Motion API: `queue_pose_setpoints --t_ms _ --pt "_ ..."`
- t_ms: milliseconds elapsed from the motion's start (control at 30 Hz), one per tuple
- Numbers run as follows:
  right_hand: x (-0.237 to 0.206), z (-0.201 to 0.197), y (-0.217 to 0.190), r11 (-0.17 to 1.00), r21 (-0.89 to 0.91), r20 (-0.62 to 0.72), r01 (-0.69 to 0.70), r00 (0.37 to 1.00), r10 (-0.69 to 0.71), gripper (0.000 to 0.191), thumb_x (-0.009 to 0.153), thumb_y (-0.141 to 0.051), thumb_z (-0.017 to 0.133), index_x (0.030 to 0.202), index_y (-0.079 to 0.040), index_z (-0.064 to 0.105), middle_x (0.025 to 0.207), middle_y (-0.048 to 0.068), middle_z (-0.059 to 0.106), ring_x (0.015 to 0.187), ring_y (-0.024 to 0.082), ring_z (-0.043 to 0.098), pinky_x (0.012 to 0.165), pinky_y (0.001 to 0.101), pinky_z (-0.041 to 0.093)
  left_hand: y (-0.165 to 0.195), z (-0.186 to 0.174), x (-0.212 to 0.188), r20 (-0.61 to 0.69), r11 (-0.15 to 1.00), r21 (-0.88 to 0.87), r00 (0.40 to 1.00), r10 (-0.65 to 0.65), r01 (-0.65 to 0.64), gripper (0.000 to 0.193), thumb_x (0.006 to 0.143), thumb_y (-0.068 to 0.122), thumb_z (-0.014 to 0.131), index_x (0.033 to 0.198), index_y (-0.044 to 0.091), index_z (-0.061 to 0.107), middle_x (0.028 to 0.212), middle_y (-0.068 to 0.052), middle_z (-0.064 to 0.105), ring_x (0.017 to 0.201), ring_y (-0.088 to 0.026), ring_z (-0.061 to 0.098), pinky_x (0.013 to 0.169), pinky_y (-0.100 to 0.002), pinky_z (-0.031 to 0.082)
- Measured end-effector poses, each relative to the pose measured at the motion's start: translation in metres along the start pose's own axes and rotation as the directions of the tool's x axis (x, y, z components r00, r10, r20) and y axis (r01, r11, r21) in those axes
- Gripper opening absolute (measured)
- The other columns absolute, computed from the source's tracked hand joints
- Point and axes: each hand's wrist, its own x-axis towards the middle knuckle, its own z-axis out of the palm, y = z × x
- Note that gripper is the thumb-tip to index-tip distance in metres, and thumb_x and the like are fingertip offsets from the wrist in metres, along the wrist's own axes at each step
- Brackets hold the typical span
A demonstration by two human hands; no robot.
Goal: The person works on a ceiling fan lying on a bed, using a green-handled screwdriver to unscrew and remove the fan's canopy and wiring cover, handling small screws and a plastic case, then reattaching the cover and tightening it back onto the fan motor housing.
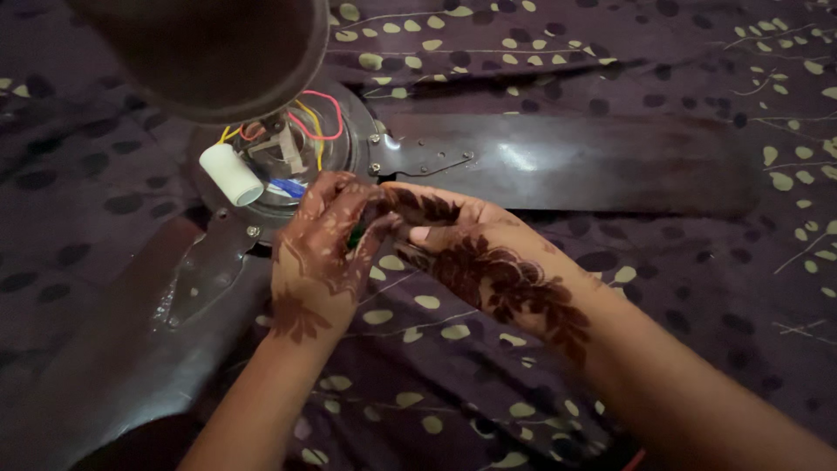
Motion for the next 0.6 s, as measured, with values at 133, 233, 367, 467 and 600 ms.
queue_pose_setpoints --t_ms 133,233,367,467,600 --pt "-0.003 0.006 0.002 0.999 0.027 -0.013 0.047 0.999 -0.047 0.046 0.093 0.001 0.063 0.139 0.004 0.059 0.122 0.012 0.071 0.111 0.02 0.07 0.102 0.032 0.054 0.001 -0.001 0.002 -0.017 1.0 -0.006 1.0 0.011 -0.011 0.031 0.092 0.009 0.079 0.121 0.005 0.068 0.115 -0.011 0.067 0.098 -0.027 0.073 0.082 -0.035 0.058" --pt "-0.003 0.009 0.003 0.993 0.032 -0.018 0.111 0.994 -0.111 0.047 0.093 0.001 0.063 0.139 0.004 0.058 0.122 0.012 0.07 0.112 0.02 0.07 0.103 0.0323 0.053 0.004 -0.003 0.004 -0.031 0.999 0.047 0.999 -0.009 0.011 0.027 0.091 0.011 0.08 0.116 0.007 0.07 0.114 -0.01 0.07 0.094 -0.026 0.074 0.078 -0.034 0.059" --pt "-0.003 0.013 0.007 0.976 -0.019 0.009 0.216 0.976 -0.216 0.044 0.096 -0.001 0.062 0.14 0.004 0.058 0.123 0.014 0.071 0.113 0.021 0.069 0.106 0.0337 0.054 0.008 -0.004 0.006 -0.032 0.998 0.041 0.998 -0.045 0.046 0.028 0.091 0.011 0.079 0.117 0.008 0.071 0.109 -0.01 0.07 0.09 -0.026 0.074 0.075 -0.035 0.059" --pt "-0.001 0.018 0.011 0.965 -0.049 -0.025 0.258 0.965 -0.26 0.042 0.097 -0.003 0.061 0.139 0.003 0.06 0.123 0.014 0.07 0.113 0.021 0.069 0.106 0.0346 0.055 0.01 -0.005 0.007 -0.058 0.997 0.06 0.997 -0.047 0.051 0.027 0.091 0.01 0.079 0.117 0.008 0.071 0.108 -0.01 0.07 0.091 -0.027 0.074 0.077 -0.036 0.058" --pt "0.003 0.025 0.015 0.946 -0.111 -0.095 0.303 0.945 -0.314 0.037 0.096 -0.003 0.062 0.132 0.005 0.062 0.12 0.017 0.071 0.111 0.023 0.071 0.1 0.0366 0.054 0.011 -0.009 0.008 -0.099 0.997 0.072 0.995 0.002 0.005 0.028 0.093 0.01 0.079 0.119 0.006 0.069 0.112 -0.011 0.07 0.096 -0.029 0.073 0.08 -0.036 0.058"
